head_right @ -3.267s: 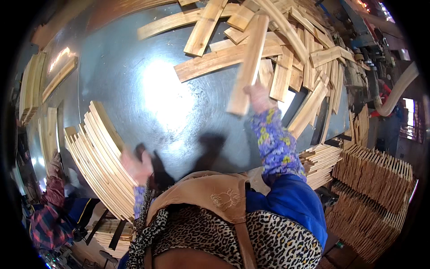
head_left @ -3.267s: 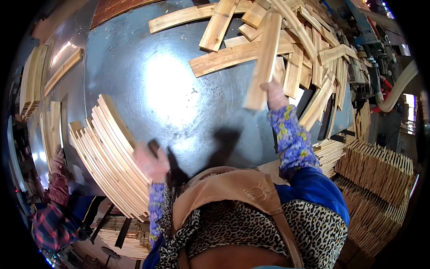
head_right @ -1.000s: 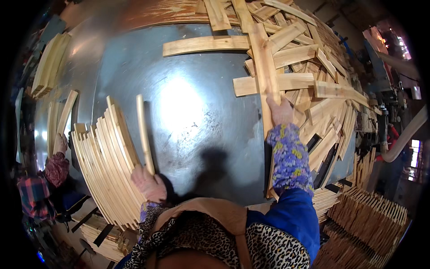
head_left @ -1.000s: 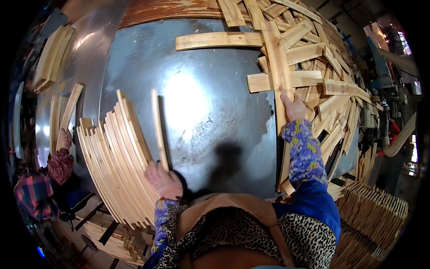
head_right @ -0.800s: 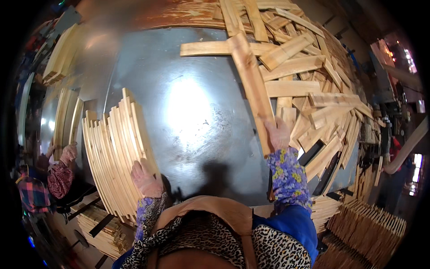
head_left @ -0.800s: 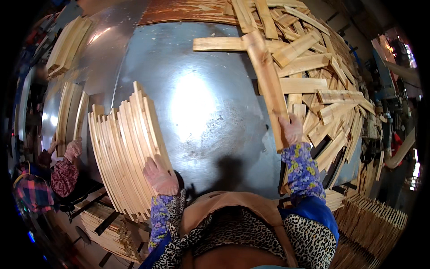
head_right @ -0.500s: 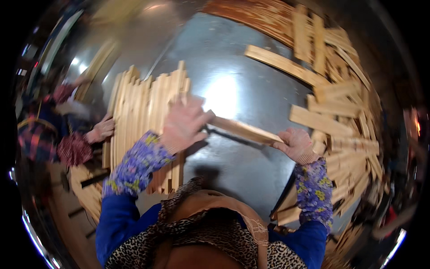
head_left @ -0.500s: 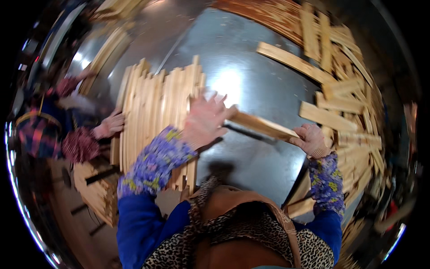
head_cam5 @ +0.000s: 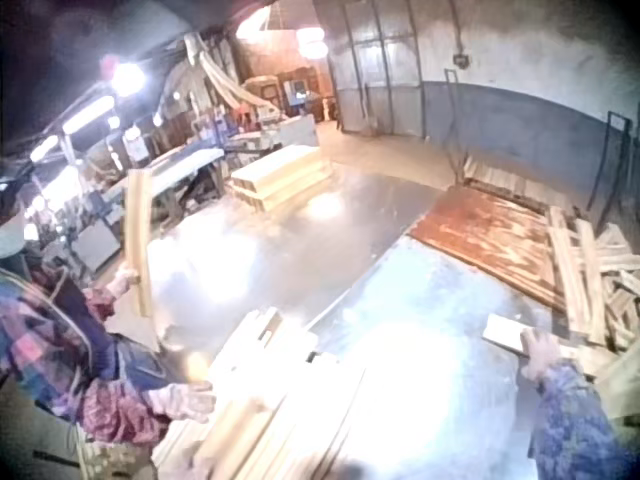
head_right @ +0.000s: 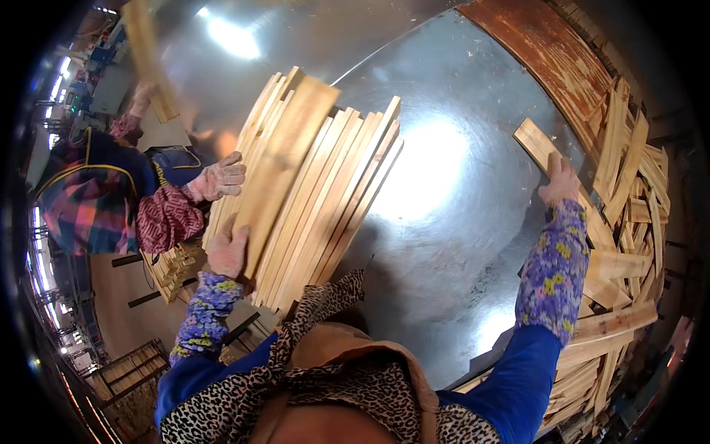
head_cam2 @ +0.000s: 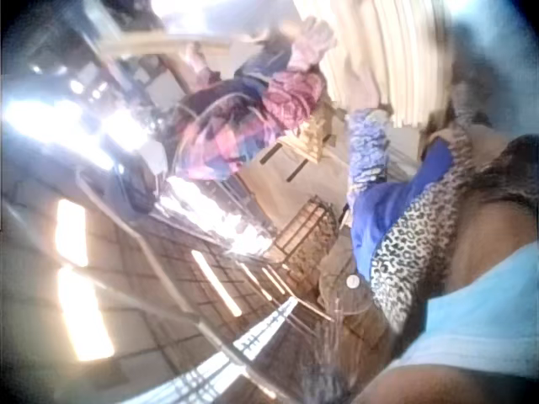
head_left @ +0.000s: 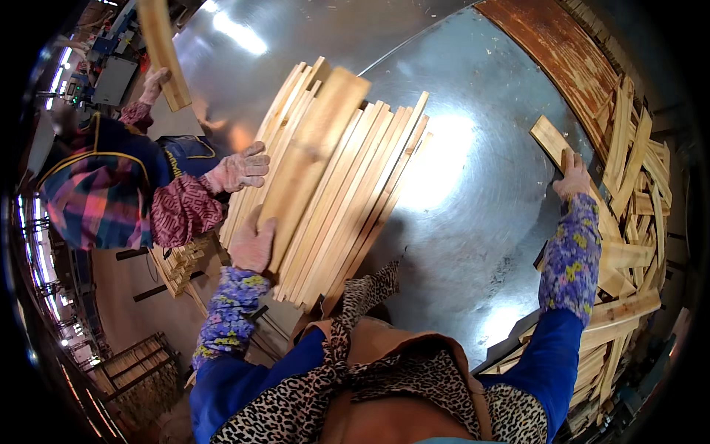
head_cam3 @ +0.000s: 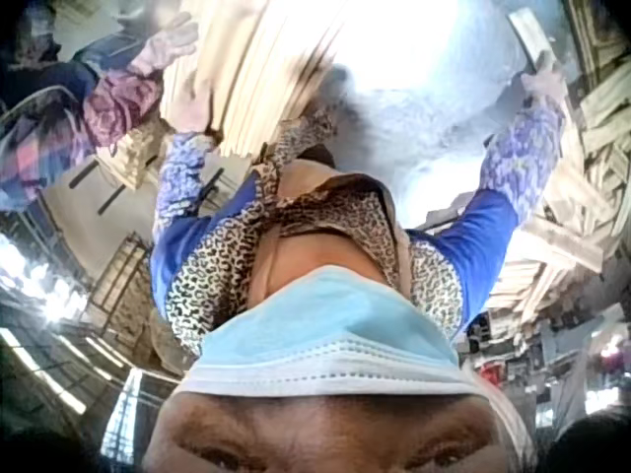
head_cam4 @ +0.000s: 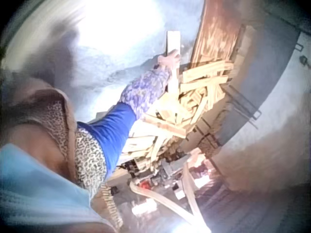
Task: The person sorts wooden planks on a metal table, picking them up one by one and stacking them into a neat pile. The person handles the wood by hand, moving pieces from a scattered pile to an organized stack.
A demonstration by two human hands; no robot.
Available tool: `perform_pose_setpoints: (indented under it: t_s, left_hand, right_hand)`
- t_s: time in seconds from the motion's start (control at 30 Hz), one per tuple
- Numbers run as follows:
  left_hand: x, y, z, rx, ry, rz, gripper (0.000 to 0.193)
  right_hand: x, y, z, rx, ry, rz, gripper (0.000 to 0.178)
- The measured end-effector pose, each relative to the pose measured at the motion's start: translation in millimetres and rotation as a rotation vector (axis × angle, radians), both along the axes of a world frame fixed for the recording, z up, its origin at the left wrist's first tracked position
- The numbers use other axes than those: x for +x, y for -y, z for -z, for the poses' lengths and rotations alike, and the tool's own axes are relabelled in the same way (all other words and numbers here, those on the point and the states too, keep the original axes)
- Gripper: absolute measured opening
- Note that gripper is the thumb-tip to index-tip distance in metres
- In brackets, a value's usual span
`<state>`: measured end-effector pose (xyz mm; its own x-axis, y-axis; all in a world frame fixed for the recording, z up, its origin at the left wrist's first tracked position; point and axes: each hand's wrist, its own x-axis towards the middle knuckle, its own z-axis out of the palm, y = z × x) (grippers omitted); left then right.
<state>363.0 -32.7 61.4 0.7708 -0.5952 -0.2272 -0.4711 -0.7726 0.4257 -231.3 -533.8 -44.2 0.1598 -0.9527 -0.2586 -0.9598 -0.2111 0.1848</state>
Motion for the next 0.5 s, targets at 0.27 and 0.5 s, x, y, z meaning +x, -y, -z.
perform_pose_setpoints:
  t_s: [0.27, 0.5]
  left_hand:
    - [31, -1, 15, -0.018, 0.402, 0.281, 0.063]
    - [48, 5, 68, 0.08, 0.285, 0.42, 0.066]
  right_hand:
    - [40, 24, -15, 0.12, 0.045, -0.032, 0.108]
    - [132, -21, -91, 0.156, 0.743, -0.201, 0.088]
